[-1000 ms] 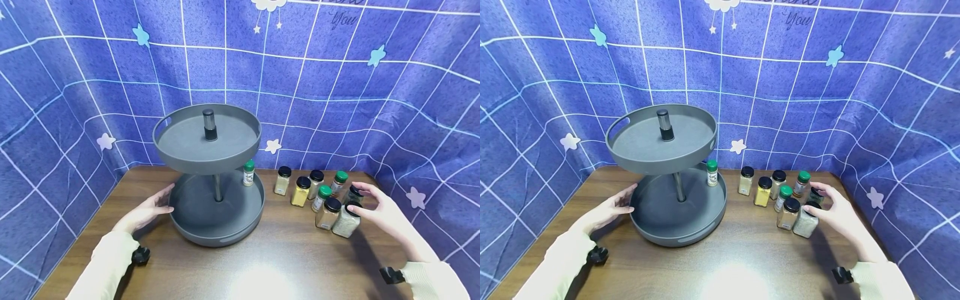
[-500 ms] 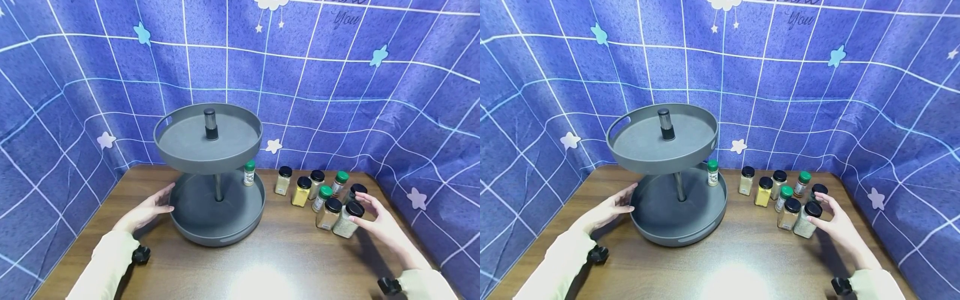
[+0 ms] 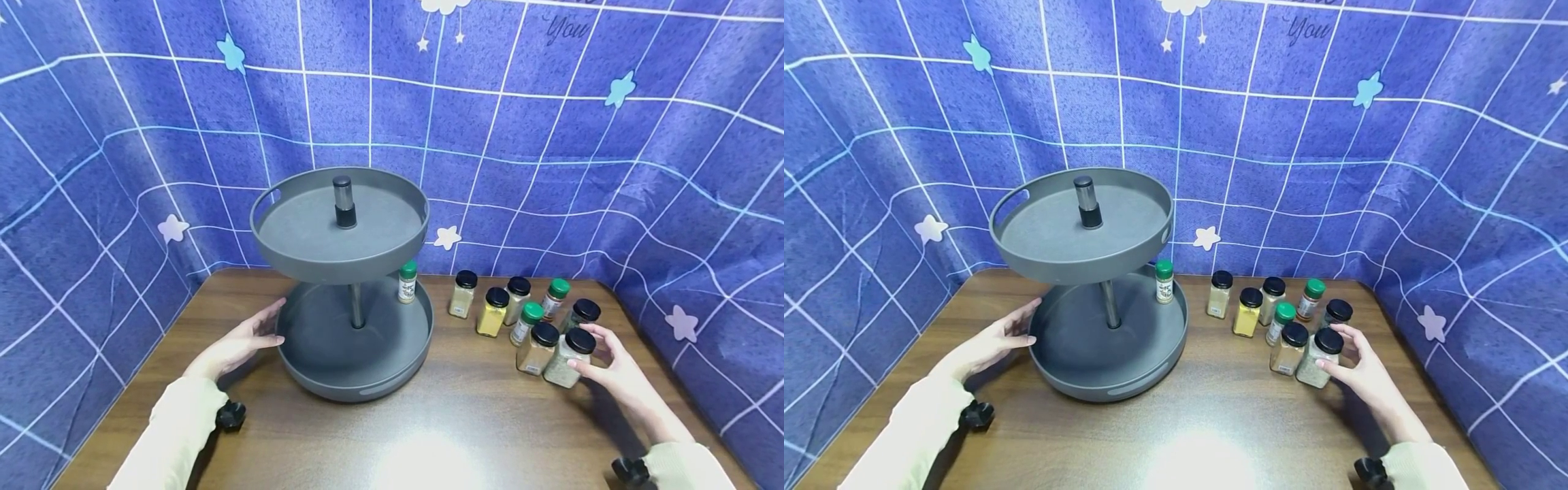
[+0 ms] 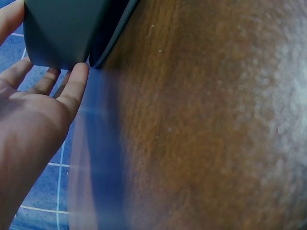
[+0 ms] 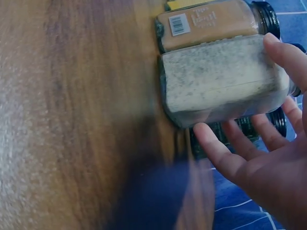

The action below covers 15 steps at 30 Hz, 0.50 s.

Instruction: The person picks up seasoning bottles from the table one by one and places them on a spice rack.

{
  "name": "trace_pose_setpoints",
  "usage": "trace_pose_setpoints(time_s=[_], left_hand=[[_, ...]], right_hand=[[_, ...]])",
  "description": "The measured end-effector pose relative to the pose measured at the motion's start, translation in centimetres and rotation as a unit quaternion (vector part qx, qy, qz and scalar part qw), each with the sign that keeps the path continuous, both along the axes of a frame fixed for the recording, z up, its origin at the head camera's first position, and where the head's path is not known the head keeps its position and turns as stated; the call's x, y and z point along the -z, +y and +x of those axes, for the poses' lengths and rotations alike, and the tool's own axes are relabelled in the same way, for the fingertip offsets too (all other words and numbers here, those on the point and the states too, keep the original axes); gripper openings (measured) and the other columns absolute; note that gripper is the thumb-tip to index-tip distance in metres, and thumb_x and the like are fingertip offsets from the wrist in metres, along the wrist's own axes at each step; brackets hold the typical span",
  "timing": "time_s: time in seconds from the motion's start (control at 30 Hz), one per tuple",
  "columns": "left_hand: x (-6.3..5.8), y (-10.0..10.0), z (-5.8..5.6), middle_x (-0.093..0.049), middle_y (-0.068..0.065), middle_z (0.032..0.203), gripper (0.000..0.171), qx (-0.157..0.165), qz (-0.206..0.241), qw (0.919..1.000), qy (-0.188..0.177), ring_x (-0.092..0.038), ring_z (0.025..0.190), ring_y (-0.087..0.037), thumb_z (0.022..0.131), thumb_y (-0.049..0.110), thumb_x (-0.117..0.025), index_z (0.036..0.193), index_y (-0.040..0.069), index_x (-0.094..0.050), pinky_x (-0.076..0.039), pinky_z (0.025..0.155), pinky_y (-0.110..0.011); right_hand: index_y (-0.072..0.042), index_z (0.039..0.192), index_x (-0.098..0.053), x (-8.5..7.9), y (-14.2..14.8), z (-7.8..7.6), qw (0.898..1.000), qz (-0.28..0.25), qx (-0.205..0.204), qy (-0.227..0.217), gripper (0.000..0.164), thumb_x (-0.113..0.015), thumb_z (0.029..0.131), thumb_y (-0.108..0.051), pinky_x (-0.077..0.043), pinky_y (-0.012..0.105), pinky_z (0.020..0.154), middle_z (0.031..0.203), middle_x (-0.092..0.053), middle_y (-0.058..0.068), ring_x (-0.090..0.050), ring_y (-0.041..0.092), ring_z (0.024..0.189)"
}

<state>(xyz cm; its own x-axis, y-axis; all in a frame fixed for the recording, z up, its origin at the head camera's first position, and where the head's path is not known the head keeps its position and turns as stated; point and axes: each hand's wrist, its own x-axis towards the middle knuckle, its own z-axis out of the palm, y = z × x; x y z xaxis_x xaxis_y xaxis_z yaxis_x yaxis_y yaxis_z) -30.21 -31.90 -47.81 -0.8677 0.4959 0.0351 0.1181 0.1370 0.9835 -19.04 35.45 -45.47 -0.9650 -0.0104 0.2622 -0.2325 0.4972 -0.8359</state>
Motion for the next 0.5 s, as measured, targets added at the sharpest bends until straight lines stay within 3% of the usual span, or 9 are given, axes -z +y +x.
trace_pose_setpoints(time_s=[0.5], left_hand=[[0.18, -0.08, -0.09, 0.004, -0.016, 0.158, 0.082, -0.006, -0.004, 1.0000, 0.003, 0.005, 0.141, -0.041, 0.089, 0.002, -0.060, 0.152, 0.005, -0.005, 0.002, 0.107, -0.064]], right_hand=[[-0.007, 0.123, -0.045, 0.91, 0.24, -0.26, 1.000, -0.013, -0.014, 0.022, 0.045, -0.067, 0.084, 0.000, -0.048, 0.018, 0.072, 0.104, -0.059, -0.024, -0.059, -0.003, 0.090]])
